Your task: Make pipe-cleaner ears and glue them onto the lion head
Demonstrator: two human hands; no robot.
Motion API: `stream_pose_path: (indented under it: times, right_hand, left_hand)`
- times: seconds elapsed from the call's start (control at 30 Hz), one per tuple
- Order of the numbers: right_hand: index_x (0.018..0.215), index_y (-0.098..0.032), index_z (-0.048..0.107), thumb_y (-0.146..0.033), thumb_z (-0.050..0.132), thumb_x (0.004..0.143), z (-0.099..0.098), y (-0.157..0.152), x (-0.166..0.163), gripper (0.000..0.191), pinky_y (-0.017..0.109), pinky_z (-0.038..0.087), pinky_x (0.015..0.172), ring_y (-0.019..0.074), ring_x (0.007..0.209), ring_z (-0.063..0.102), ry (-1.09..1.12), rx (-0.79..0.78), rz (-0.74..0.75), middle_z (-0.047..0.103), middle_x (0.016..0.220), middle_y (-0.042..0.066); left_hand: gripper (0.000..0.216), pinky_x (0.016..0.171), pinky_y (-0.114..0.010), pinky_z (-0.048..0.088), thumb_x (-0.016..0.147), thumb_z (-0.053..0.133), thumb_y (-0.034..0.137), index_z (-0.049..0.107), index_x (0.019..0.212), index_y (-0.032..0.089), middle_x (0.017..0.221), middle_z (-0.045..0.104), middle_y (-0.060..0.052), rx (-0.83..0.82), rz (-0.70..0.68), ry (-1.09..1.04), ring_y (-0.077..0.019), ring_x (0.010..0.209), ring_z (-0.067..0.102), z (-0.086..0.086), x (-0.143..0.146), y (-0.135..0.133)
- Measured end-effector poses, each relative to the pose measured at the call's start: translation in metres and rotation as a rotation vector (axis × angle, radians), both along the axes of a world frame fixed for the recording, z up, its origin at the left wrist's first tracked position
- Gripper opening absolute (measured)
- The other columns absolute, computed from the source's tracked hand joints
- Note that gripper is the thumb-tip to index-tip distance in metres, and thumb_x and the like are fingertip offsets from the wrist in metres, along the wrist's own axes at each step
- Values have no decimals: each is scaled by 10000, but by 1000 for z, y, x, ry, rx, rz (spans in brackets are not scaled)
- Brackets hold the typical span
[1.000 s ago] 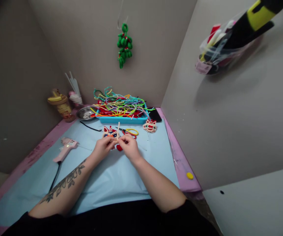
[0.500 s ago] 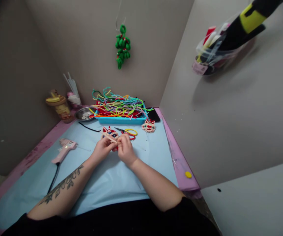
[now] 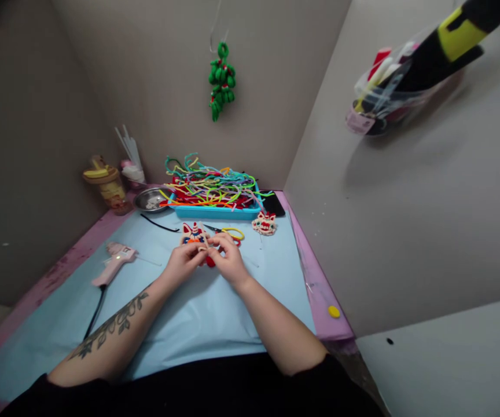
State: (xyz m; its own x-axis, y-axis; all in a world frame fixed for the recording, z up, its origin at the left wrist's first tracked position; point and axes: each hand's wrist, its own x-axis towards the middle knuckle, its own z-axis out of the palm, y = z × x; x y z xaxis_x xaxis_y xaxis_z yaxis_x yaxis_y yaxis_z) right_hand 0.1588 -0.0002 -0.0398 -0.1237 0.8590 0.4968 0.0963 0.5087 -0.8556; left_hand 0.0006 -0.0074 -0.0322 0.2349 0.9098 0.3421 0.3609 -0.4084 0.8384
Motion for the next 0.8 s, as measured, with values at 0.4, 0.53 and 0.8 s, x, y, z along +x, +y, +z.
stream_pose_path:
  times: [0.4, 0.53, 0.8]
  right_hand:
    - [782, -277, 744, -206, 623, 823, 1, -5, 8, 146, 424, 442, 934, 231, 1072, 495, -267, 253, -11, 499, 1066, 69]
    - [744, -293, 759, -220, 687, 790, 7, -1, 17, 113, 443, 418, 964, 238, 1084, 486, -371, 309, 40, 517, 1058, 65]
    - [954, -288, 744, -264, 625, 843, 19, 1, 26, 165, 412, 456, 923, 231, 1121, 525, -315, 211, 242, 570, 1174, 78]
  left_hand:
    - [316, 464, -206, 338, 728, 670, 437, 576, 642, 147, 528, 530, 22, -525, -175, -453, -80, 460, 433, 10, -2, 2]
    - [300, 436, -195, 306, 696, 716, 397, 594, 626, 132, 499, 491, 25, -627, -224, -510, -61, 443, 387, 14, -4, 1]
    - [283, 475, -202, 431, 758, 660, 422, 632, 731, 141, 655, 583, -3, -396, -148, -288, -92, 527, 507, 16, -6, 3]
